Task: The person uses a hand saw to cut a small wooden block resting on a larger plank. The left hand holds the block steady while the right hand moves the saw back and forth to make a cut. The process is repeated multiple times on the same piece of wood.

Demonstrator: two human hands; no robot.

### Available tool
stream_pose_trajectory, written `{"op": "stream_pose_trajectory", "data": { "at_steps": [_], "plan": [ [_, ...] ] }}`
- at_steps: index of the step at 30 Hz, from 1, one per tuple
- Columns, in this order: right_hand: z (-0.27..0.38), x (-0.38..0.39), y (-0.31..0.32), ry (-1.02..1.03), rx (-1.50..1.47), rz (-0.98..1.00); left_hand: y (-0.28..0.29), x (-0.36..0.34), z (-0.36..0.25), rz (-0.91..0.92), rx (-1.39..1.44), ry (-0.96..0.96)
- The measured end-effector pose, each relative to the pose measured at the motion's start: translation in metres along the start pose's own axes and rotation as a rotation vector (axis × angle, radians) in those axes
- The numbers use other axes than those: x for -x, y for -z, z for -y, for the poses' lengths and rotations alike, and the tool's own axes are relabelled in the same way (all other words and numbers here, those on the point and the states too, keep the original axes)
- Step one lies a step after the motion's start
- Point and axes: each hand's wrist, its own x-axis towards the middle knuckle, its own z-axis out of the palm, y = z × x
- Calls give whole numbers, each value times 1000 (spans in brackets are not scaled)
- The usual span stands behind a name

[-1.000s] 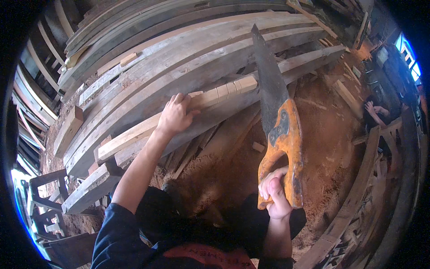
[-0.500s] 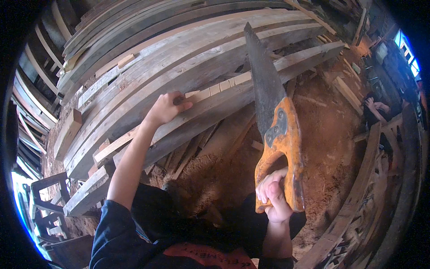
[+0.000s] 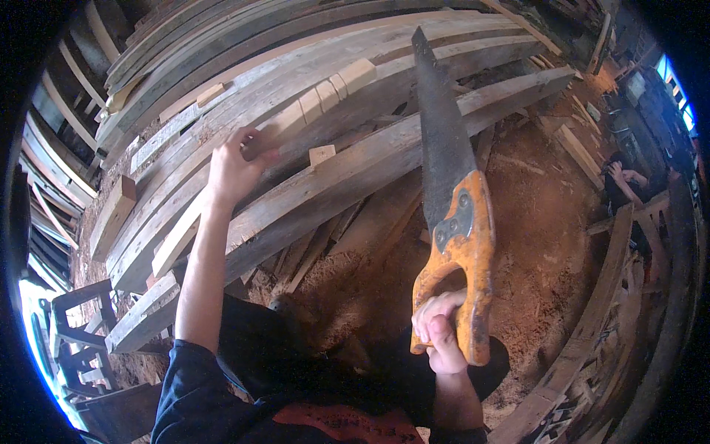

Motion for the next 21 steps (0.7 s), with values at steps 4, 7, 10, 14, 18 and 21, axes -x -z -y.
{"op": "stream_pose_trajectory", "data": {
  "at_steps": [4, 7, 10, 14, 18, 21],
  "plan": [
    [-12, 2, 5, -39, 31, 137, 6, 2, 14, -94, 1, 52],
    [-21, 3, 5, -107, -74, 196, 9, 4, 23, -143, -26, -1],
    [-33, 4, 5, -192, -185, 175, 14, 7, 19, -131, -2, 22],
    [-49, -5, 7, -286, -316, 145, 23, 8, 14, -72, 95, 77],
    [-54, -24, 25, -290, -215, -6, 23, 13, 19, -133, 43, -12],
    [-47, -34, 23, -179, -124, 47, 25, 19, 18, -101, 43, -27]
  ]
}}
